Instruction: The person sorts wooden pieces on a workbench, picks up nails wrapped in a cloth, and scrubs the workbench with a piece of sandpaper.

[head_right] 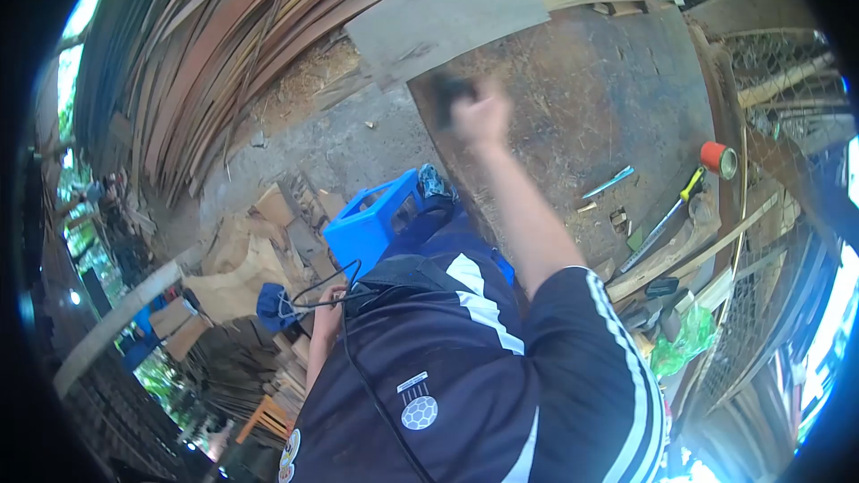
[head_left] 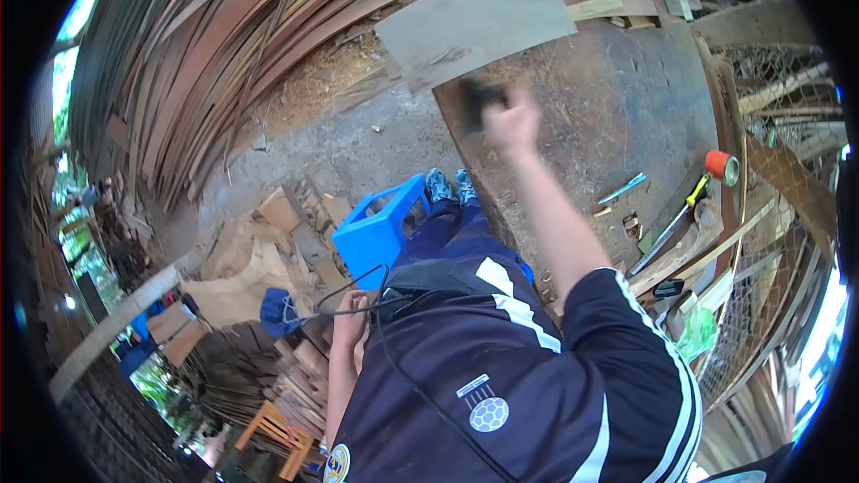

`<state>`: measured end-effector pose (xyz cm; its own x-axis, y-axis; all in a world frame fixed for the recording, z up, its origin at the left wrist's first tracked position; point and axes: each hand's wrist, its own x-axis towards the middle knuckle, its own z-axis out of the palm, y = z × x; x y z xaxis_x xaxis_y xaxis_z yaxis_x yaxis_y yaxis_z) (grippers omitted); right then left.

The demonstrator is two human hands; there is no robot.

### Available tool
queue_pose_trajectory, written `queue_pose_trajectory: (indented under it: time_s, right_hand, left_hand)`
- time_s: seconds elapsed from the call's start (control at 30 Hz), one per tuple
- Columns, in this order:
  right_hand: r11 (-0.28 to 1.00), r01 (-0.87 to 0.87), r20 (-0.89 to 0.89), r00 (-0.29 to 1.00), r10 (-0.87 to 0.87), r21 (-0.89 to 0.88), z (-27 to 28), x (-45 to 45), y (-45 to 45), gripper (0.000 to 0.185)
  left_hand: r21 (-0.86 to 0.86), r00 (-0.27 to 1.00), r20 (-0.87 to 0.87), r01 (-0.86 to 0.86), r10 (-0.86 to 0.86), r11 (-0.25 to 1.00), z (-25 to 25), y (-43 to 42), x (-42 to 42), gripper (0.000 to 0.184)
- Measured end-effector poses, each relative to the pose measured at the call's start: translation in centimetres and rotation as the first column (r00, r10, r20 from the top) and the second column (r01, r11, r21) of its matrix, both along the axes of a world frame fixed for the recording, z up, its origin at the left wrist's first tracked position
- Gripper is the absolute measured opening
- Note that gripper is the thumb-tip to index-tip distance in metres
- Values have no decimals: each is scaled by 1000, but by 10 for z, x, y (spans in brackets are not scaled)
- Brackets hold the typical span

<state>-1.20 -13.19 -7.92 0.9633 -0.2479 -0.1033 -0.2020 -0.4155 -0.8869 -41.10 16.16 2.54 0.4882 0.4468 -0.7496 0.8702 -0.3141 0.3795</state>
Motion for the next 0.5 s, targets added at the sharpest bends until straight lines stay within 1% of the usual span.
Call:
queue_pose_trajectory:
  time_s: [0.03, 0.07, 0.1, 0.13, 0.17, 0.2, 0.23, 0.27, 0.3, 0.33, 0.37, 0.4, 0.43, 0.47, 0.5]
  right_hand:
    - [982, 120, 51, 992, -114, -143, -1, 18, -41, 29]
    - [962, 198, 34, 980, -195, -187, -14, 36, -87, 30]
    - [946, 263, 240, 947, -214, -191, -26, 51, -132, 30]
    - [918, 351, 266, 917, -297, -183, -39, 62, -174, 32]
    - [836, 414, 311, 898, -310, -360, -46, 66, -211, 35]
    - [802, 461, 362, 872, -329, -380, -46, 69, -231, 32]
    - [811, 434, 285, 896, -341, -393, -52, 69, -244, 28]
    - [844, 382, 271, 916, -295, -377, -54, 65, -235, 28]
    - [871, 334, 259, 933, -251, -361, -59, 60, -221, 29]
    - [912, 289, 310, 930, -196, -290, -74, 53, -203, 35]
    - [906, 283, 376, 914, -154, -316, -77, 49, -172, 37]
    - [915, 231, 297, 946, -131, -331, -72, 46, -135, 38]
    - [963, 169, 324, 941, -94, -211, -64, 39, -91, 39]
    - [985, 73, 356, 934, -13, -156, -67, 32, -55, 38]
    - [993, -11, 308, 950, 48, -120, -68, 23, -12, 36]
  left_hand:
    - [14, 1000, -5, -1, 1, 1000, -3, 0, -10, 24]
    - [27, 1000, -12, 0, 1, 1000, -9, 2, -23, 24]
    - [38, 1000, -21, 1, -1, 999, -14, 4, -36, 25]
    - [91, 996, -83, 32, -25, 995, -21, 5, -49, 27]
    - [84, 993, -110, 48, -39, 995, -26, 4, -62, 27]
    - [78, 989, -136, 69, -58, 995, -30, 3, -75, 28]
    - [73, 984, -160, 97, -84, 993, -36, 6, -89, 28]
    - [147, 973, -96, 222, -209, 964, -61, 16, -125, 28]
    - [112, 982, -77, 182, -174, 977, -60, 13, -131, 28]
    - [76, 988, -57, 145, -141, 987, -58, 11, -132, 28]
    - [42, 994, -38, 108, -106, 993, -59, 9, -129, 28]
    - [52, 986, -62, 160, -157, 986, -62, 10, -126, 28]
    - [66, 975, -88, 212, -206, 975, -62, 12, -122, 28]
    - [81, 960, -117, 264, -254, 961, -62, 16, -118, 28]
    - [93, 955, -139, 277, -263, 956, -57, 16, -109, 28]
